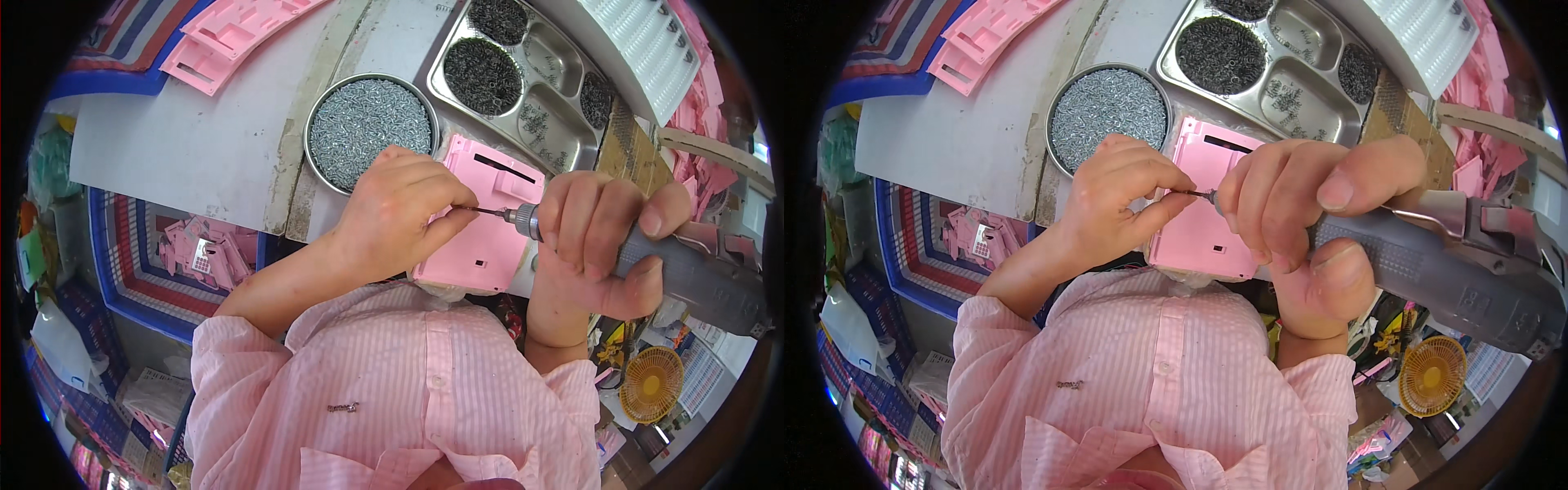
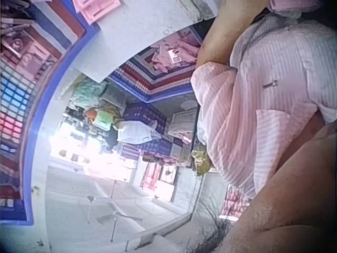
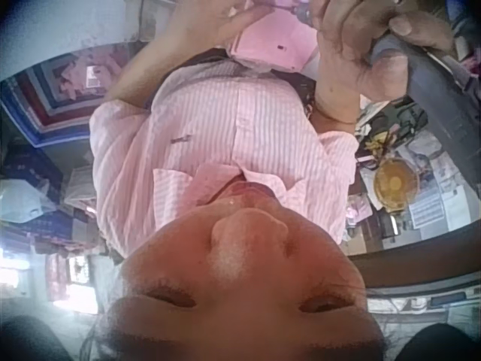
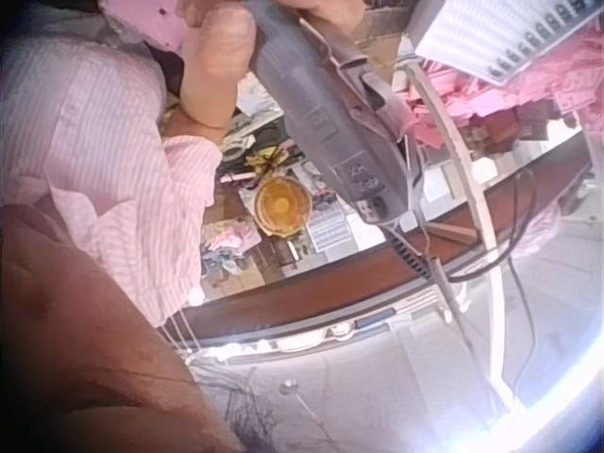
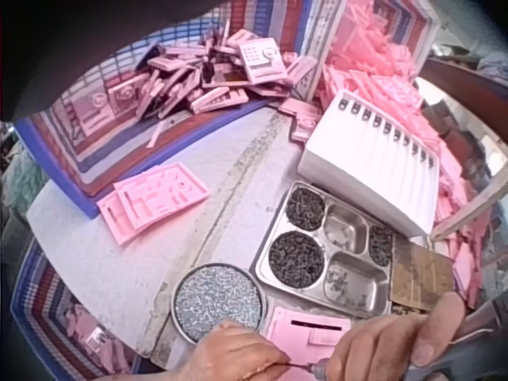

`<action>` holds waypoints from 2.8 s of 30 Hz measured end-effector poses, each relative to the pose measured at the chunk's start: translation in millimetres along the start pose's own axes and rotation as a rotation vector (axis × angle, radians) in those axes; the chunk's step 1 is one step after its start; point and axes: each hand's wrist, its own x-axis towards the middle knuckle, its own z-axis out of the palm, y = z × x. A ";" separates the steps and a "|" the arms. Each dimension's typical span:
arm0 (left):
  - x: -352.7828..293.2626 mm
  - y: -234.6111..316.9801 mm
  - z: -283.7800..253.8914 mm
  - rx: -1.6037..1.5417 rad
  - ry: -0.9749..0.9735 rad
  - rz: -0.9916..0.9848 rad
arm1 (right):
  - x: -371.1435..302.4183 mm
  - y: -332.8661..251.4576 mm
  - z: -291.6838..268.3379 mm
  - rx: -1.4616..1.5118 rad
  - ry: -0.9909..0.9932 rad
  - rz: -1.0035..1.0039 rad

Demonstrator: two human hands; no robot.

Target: Assemble electronic components, including a circuit board and wires, into a pink plastic shell and secure it with screws.

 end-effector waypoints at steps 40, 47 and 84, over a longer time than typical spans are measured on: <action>104.0 6.6 46.8 -0.015 -0.043 0.270 | -49.5 -55.7 -59.4 -0.095 0.227 -0.085; 201.4 11.6 202.6 0.161 -0.356 0.477 | -113.4 -108.5 -96.1 -0.212 0.384 -0.132; -31.5 -15.7 -31.8 0.133 0.116 -0.204 | 20.9 71.2 -12.4 0.049 0.175 -0.139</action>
